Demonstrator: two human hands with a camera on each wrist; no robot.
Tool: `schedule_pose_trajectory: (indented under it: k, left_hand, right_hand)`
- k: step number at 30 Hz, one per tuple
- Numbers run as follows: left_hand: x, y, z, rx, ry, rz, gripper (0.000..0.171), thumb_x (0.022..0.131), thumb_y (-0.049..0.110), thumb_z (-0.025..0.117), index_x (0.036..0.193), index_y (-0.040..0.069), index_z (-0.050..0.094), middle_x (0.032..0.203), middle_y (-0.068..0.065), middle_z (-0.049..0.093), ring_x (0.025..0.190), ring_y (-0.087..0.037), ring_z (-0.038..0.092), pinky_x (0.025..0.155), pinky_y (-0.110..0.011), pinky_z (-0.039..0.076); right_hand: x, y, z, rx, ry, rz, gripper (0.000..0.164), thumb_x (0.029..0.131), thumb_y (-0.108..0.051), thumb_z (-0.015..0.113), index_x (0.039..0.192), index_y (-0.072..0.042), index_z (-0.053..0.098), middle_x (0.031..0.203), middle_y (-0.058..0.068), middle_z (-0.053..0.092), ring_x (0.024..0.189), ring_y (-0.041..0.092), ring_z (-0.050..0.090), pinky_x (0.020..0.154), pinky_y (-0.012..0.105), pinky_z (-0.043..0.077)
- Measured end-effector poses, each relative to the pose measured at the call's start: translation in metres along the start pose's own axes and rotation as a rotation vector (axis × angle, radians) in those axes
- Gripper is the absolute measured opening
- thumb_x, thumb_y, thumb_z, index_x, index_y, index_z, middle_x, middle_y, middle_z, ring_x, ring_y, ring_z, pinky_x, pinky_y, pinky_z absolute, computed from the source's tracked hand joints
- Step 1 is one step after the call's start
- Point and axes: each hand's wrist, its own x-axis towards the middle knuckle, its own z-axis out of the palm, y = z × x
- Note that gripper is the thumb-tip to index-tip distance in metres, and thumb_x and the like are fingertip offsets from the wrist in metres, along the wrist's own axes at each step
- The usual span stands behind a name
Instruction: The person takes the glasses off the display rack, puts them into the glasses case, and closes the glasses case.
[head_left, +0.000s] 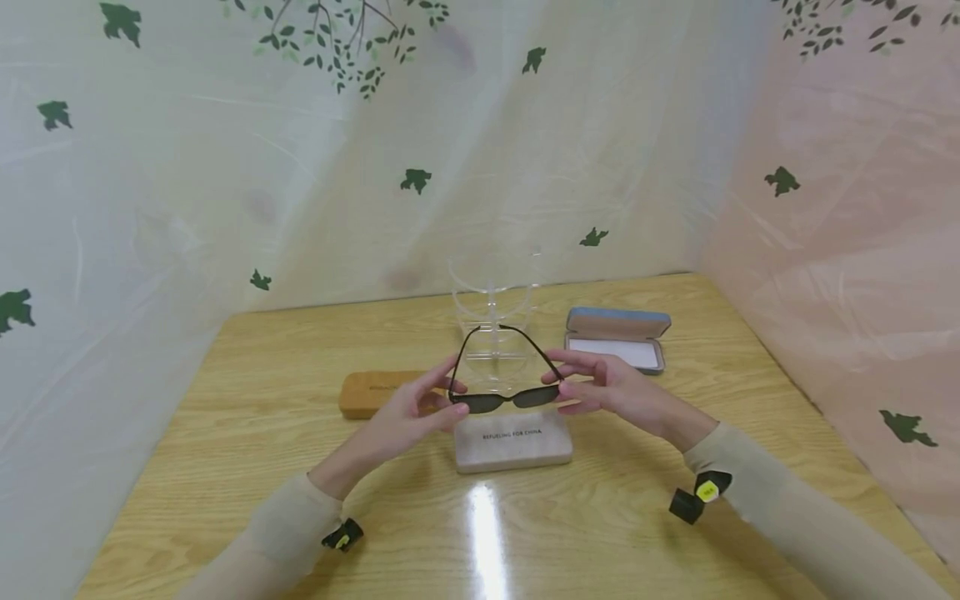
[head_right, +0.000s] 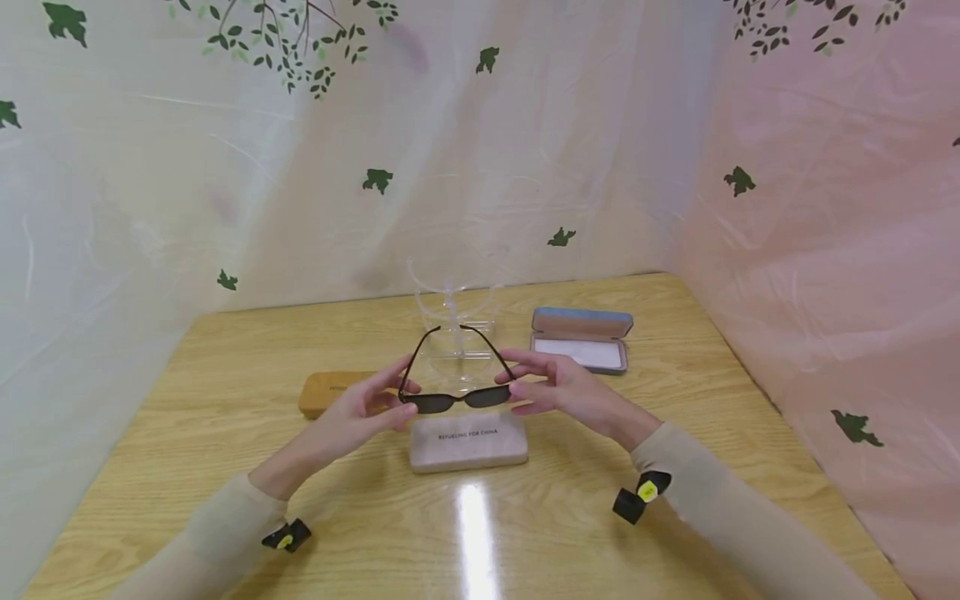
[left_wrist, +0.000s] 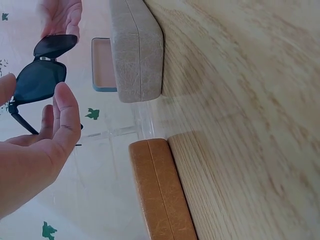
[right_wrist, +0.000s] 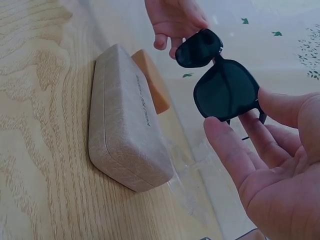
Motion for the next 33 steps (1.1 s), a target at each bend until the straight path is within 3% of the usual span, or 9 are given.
schedule_pose_trajectory:
  k: [9,16,25,33]
  left_hand:
    - [0.0027,0.0019,0.0015,0.025,0.014,-0.015,0.084,0.098,0.022,0.071,0.163,0.019,0.019,0.132,-0.011,0.056,0.097,-0.028,0.061,0.087,-0.057,0.056]
    - [0.0051,0.0020,0.0008,0.025,-0.002,-0.026,0.084,0.098,0.026,0.071,0.164,0.023,0.017,0.137,-0.022,0.051,0.098,-0.028,0.062,0.088,-0.058,0.055]
    - [0.0056,0.0033,-0.0008,0.026,-0.007,-0.019,0.081,0.098,0.022,0.071,0.163,0.022,0.022,0.132,-0.015,0.055,0.097,-0.028,0.061,0.087,-0.056,0.056]
    - [0.0057,0.0033,-0.0012,-0.008,-0.012,-0.010,0.078,0.097,0.020,0.073,0.161,0.020,0.029,0.132,-0.023,0.053,0.092,-0.024,0.059,0.087,-0.055,0.056]
  right_hand:
    - [0.0010,-0.0005,-0.0003,-0.020,-0.008,-0.009,0.063,0.103,-0.011,0.061,0.156,0.001,0.031,0.143,0.033,0.048,0.113,0.041,0.065,0.093,0.050,0.055]
    - [0.0020,0.0020,-0.0025,-0.019,-0.025,-0.018,0.061,0.103,-0.009,0.060,0.156,0.001,0.031,0.143,0.038,0.044,0.114,0.042,0.064,0.093,0.051,0.056]
    - [0.0006,0.0001,-0.0036,-0.035,-0.043,-0.030,0.061,0.103,-0.010,0.060,0.157,0.001,0.031,0.142,0.037,0.046,0.112,0.035,0.066,0.090,0.054,0.056]
    - [-0.0006,-0.0013,-0.0038,-0.054,-0.028,-0.029,0.060,0.103,-0.011,0.061,0.156,-0.002,0.035,0.139,0.021,0.057,0.115,0.038,0.063,0.089,0.055,0.056]
